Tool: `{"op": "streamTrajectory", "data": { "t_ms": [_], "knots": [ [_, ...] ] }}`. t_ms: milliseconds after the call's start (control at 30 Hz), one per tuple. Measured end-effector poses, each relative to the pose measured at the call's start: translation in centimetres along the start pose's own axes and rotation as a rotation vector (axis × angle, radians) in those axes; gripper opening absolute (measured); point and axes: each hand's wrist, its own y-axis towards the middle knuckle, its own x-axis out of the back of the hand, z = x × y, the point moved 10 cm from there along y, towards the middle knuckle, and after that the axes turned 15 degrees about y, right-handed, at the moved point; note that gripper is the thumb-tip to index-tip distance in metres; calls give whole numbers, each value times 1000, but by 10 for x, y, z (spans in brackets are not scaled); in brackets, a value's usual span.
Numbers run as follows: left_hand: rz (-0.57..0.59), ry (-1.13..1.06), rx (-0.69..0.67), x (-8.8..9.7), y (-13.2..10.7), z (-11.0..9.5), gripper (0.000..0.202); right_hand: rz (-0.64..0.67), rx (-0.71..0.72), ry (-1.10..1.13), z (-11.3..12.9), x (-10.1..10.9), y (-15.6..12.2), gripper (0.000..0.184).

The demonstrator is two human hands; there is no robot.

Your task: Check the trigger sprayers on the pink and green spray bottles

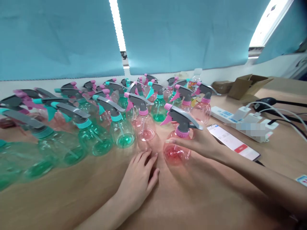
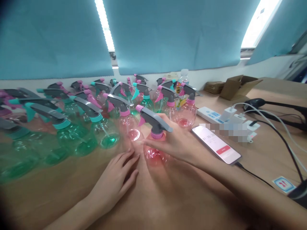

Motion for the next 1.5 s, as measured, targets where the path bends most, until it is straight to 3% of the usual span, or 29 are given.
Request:
{"op": "streamTrajectory", "data": {
  "t_ms": [133, 300, 700, 1000, 1367, 1500],
  "knots": [
    [14, 15, 0, -2, 1, 0, 36, 10, -31, -29, -1, 10, -17, 65],
    [-1, 16, -10, 0, 0, 0, 35, -71, -60, -125, -4, 22, -30, 47],
    [-14, 5, 2, 0, 0, 1, 34, -136, -56, -190, -28, 13, 22, 61],
    [-8, 7, 0, 2, 0, 2, 34, -115, -89, -222, -32, 9, 48, 49],
    [-21, 41, -5, -2, -1, 2, 34, -110, -60, -289, -39, -1, 57, 52],
    [-37, 50, -15, 0, -2, 1, 34, -120, -37, -270, -29, 9, 48, 53]
  ]
}}
